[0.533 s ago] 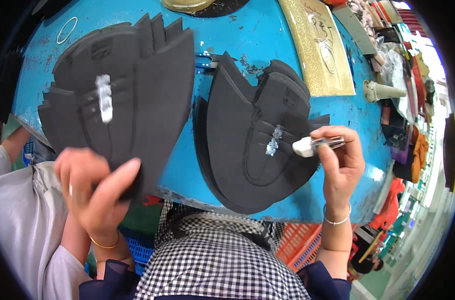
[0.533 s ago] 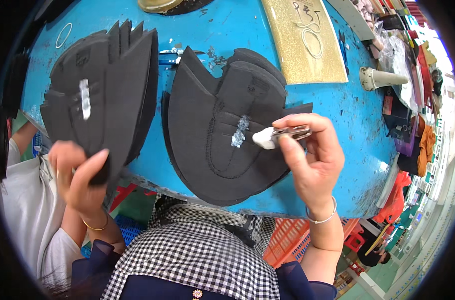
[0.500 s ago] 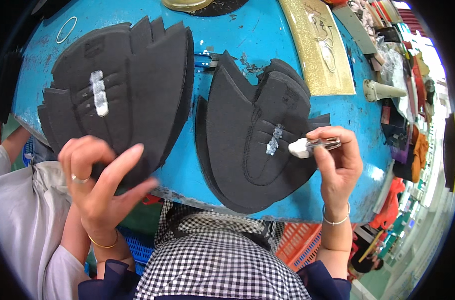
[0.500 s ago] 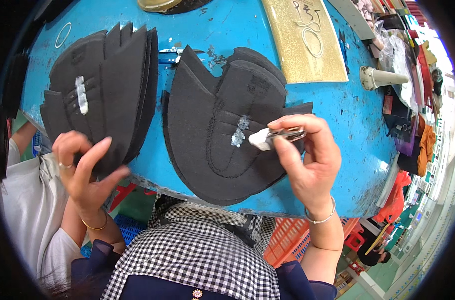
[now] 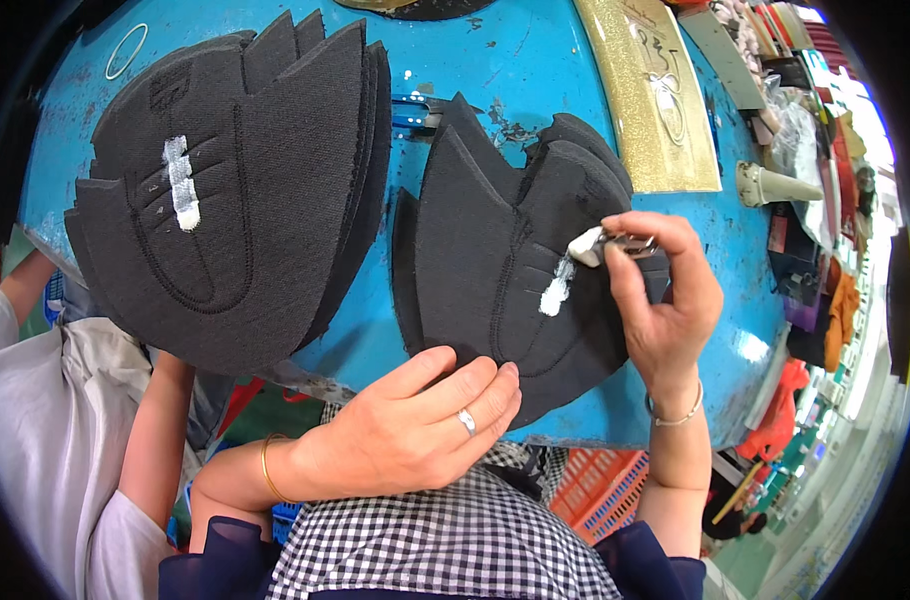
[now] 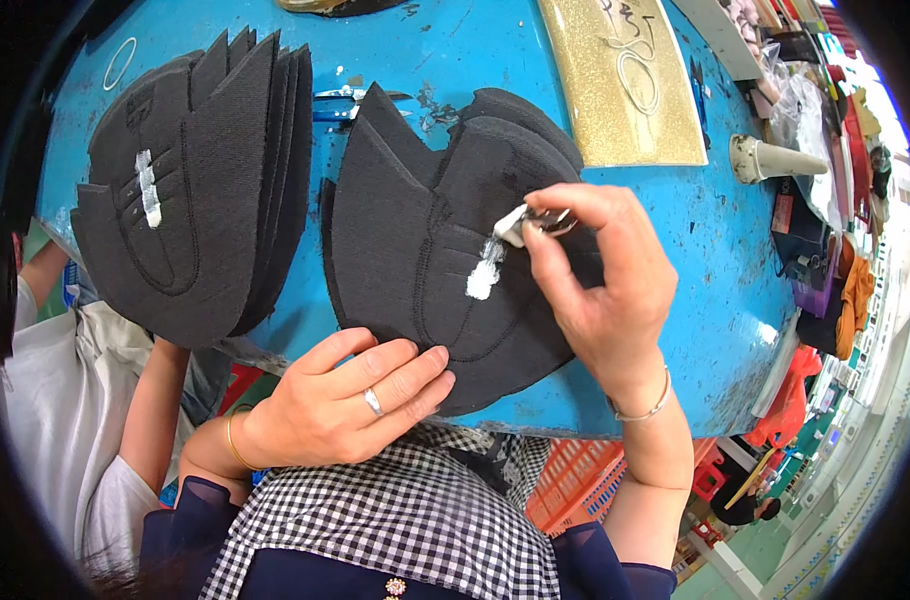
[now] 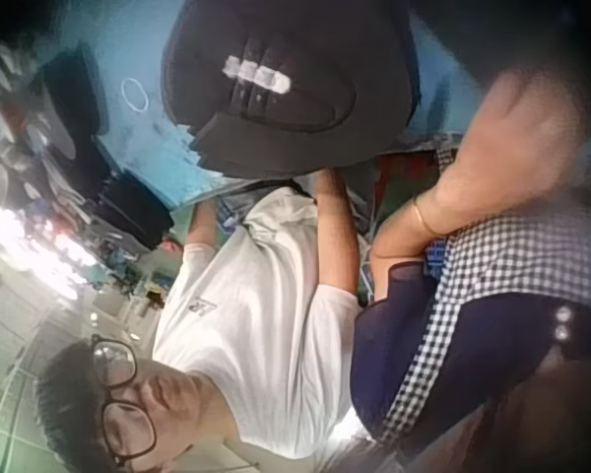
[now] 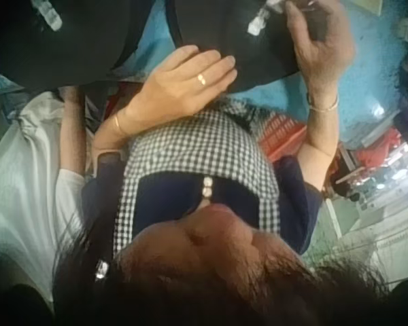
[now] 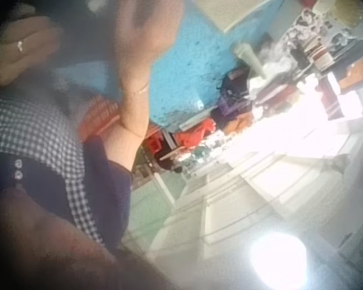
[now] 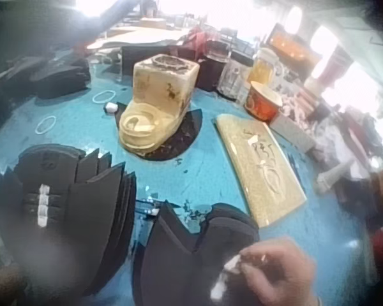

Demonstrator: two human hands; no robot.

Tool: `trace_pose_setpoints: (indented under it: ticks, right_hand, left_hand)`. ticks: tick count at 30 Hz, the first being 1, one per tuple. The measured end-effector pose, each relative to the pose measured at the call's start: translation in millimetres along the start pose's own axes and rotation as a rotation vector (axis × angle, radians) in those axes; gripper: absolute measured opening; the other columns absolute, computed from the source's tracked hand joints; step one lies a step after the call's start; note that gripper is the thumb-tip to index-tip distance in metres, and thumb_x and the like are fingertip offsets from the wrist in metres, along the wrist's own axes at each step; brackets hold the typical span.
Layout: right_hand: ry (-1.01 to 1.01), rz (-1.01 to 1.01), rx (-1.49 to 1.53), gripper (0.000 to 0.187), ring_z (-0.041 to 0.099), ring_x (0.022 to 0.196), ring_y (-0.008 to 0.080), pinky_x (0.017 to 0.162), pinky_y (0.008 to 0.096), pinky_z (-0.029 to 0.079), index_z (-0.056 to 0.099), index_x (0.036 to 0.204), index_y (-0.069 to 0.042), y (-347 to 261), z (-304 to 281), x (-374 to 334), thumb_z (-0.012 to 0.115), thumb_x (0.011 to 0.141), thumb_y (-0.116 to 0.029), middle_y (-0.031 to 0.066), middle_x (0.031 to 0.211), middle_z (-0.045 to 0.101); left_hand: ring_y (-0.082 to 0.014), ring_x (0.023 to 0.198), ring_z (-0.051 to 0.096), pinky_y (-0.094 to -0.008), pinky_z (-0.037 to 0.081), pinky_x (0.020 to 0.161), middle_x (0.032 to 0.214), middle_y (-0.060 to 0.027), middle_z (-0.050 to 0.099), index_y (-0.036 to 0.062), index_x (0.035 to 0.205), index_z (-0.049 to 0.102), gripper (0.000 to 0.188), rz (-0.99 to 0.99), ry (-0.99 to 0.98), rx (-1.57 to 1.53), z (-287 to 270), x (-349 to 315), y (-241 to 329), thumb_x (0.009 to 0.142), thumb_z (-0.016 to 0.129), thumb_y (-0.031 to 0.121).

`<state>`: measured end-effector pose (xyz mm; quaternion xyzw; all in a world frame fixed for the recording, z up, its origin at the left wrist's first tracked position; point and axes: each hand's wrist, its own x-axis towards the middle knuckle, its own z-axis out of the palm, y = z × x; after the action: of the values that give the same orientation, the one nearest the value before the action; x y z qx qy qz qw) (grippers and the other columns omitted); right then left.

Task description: The person applies white adhesive to the tongue area of black shoe components using a small adhesive applicator tool.

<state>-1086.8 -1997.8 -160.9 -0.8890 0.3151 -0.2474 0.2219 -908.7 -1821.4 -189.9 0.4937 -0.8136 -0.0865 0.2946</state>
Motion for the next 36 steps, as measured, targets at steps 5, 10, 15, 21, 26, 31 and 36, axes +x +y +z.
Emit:
trace_pose_setpoints:
  ticks: [5,10,15,21,26,31,36]
  right_hand:
    - [-0.024,-0.113,-0.039,0.03,0.067,0.082,0.0236,0.072,0.0312,0.053,0.068,0.101,-0.004,-2,-1,-2,0.078,0.075,0.005,0.0092,0.093,0.071]
    - [-0.123,0.011,0.209,0.028,0.067,0.087,0.0202,0.077,0.0298,0.053,0.066,0.106,-0.001,-9,-14,-21,0.075,0.08,0.005,0.0111,0.1,0.072]
    - [0.221,0.195,0.49,0.023,0.062,0.098,0.0134,0.088,0.0269,0.05,0.056,0.117,0.002,0,-35,-22,0.062,0.095,0.001,0.0127,0.112,0.067]
    - [0.167,0.271,0.519,0.023,0.062,0.099,0.0125,0.089,0.0261,0.049,0.056,0.117,0.001,2,-34,-32,0.062,0.095,0.002,0.0118,0.112,0.067]
    - [0.014,0.196,0.473,0.026,0.065,0.096,0.015,0.085,0.0273,0.052,0.061,0.112,0.001,-3,-14,-29,0.067,0.088,0.006,0.0111,0.108,0.069]
    - [-0.024,0.133,0.315,0.027,0.067,0.091,0.0174,0.08,0.0287,0.053,0.065,0.108,-0.001,-6,-5,-22,0.072,0.083,0.005,0.0106,0.101,0.072]
    - [-0.085,-0.01,0.171,0.028,0.068,0.088,0.0181,0.078,0.0294,0.054,0.065,0.107,-0.002,-5,-3,-13,0.074,0.081,0.006,0.011,0.1,0.072]
  left_hand:
    - [-0.0177,0.097,0.066,-0.0325,0.052,0.08,0.114,-0.0071,0.071,0.0071,0.104,0.075,0.026,-0.017,0.001,0.007,-2,4,4,0.083,0.068,0.022]
    - [-0.0172,0.09,0.065,-0.031,0.052,0.074,0.106,-0.0079,0.07,0.0061,0.102,0.074,0.028,-0.034,0.05,-0.015,3,10,2,0.079,0.066,0.019]
    - [-0.0108,0.069,0.053,-0.0249,0.044,0.063,0.076,0.0024,0.051,0.0071,0.097,0.075,0.027,0.175,0.241,-0.053,-4,11,6,0.072,0.066,0.014]
    - [-0.017,0.078,0.053,-0.0363,0.045,0.071,0.08,0.0015,0.047,0.0221,0.094,0.076,0.027,0.026,0.493,0.167,-43,-46,4,0.068,0.075,0.024]
    - [-0.0243,0.088,0.056,-0.0416,0.044,0.076,0.098,-0.002,0.059,0.0221,0.102,0.074,0.037,-0.493,0.235,0.368,-71,-55,-32,0.07,0.084,0.038]
    - [-0.0124,0.1,0.064,-0.0293,0.048,0.077,0.117,0.0024,0.069,0.02,0.106,0.075,0.025,-0.099,0.115,-0.033,-28,-26,-5,0.082,0.077,0.028]
    - [-0.0148,0.103,0.063,-0.0305,0.05,0.082,0.121,-0.0013,0.068,0.013,0.109,0.074,0.023,-0.079,0.085,-0.038,8,1,-2,0.088,0.066,0.017]
